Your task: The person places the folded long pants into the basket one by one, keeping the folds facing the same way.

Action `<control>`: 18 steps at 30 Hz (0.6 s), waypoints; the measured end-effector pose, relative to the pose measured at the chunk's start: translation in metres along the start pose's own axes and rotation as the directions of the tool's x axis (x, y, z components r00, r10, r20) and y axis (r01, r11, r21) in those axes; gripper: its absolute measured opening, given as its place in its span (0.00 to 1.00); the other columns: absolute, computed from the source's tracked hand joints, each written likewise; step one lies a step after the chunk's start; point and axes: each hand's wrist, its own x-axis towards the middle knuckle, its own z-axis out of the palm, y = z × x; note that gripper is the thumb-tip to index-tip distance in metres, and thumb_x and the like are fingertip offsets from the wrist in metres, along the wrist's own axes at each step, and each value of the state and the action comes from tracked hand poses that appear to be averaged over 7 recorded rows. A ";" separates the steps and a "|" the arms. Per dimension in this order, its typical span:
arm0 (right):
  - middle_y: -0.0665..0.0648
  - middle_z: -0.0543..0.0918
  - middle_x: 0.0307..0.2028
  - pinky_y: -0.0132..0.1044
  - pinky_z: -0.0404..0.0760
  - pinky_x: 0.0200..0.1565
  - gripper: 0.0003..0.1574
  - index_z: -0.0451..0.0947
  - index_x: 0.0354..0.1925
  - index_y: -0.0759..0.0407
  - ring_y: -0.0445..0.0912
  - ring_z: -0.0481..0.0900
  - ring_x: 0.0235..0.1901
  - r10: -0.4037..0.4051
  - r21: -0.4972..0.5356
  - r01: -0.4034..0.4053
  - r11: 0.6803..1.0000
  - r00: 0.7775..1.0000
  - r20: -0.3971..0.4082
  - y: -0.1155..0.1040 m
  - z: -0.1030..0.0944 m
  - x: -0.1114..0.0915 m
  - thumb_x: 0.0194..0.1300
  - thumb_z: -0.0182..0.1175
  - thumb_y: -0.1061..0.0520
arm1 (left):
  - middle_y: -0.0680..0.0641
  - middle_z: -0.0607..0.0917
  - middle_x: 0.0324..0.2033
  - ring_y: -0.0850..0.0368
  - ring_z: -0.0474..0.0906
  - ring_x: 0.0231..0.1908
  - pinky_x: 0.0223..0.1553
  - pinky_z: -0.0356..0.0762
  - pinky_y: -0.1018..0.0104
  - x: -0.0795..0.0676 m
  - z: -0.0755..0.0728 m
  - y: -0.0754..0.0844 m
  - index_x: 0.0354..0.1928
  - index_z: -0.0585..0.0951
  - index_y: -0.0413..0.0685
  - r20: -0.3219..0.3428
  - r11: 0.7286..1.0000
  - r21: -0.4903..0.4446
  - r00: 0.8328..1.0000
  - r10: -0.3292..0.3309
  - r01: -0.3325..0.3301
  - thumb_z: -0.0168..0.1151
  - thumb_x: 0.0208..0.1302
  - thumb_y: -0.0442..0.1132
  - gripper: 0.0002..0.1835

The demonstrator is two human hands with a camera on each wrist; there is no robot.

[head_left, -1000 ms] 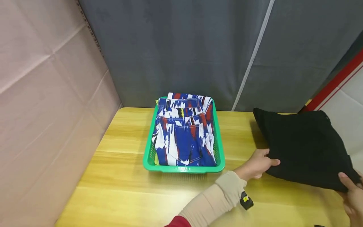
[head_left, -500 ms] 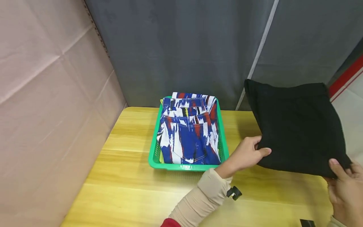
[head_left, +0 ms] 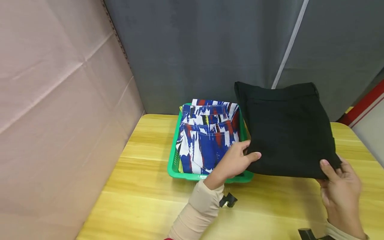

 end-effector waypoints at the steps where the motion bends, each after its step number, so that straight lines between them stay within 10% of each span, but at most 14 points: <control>1: 0.60 0.83 0.43 0.39 0.84 0.24 0.20 0.75 0.49 0.69 0.50 0.88 0.32 0.003 0.001 -0.003 1.000 1.000 0.007 0.003 0.003 -0.002 0.59 0.53 0.81 | 0.49 0.75 0.64 0.56 0.72 0.64 0.62 0.71 0.66 -0.002 -0.004 -0.002 0.67 0.71 0.43 -0.004 1.000 0.004 1.000 0.006 -0.006 0.57 0.70 0.45 0.26; 10: 0.57 0.83 0.44 0.33 0.85 0.28 0.21 0.76 0.51 0.66 0.45 0.87 0.36 0.030 -0.066 -0.021 0.998 0.990 0.138 0.033 0.030 -0.024 0.61 0.53 0.79 | 0.44 0.79 0.60 0.52 0.73 0.62 0.63 0.72 0.61 -0.023 -0.045 -0.024 0.64 0.74 0.40 -0.055 0.999 0.010 0.997 0.053 -0.053 0.57 0.69 0.43 0.24; 18: 0.47 0.75 0.54 0.25 0.82 0.35 0.23 0.69 0.59 0.54 0.36 0.81 0.41 0.130 -0.315 0.005 0.949 0.904 0.407 0.067 0.047 -0.043 0.69 0.50 0.70 | 0.46 0.71 0.68 0.47 0.61 0.70 0.69 0.62 0.47 -0.046 -0.094 -0.049 0.68 0.68 0.44 -0.110 0.994 0.018 0.988 -0.104 0.107 0.57 0.68 0.48 0.30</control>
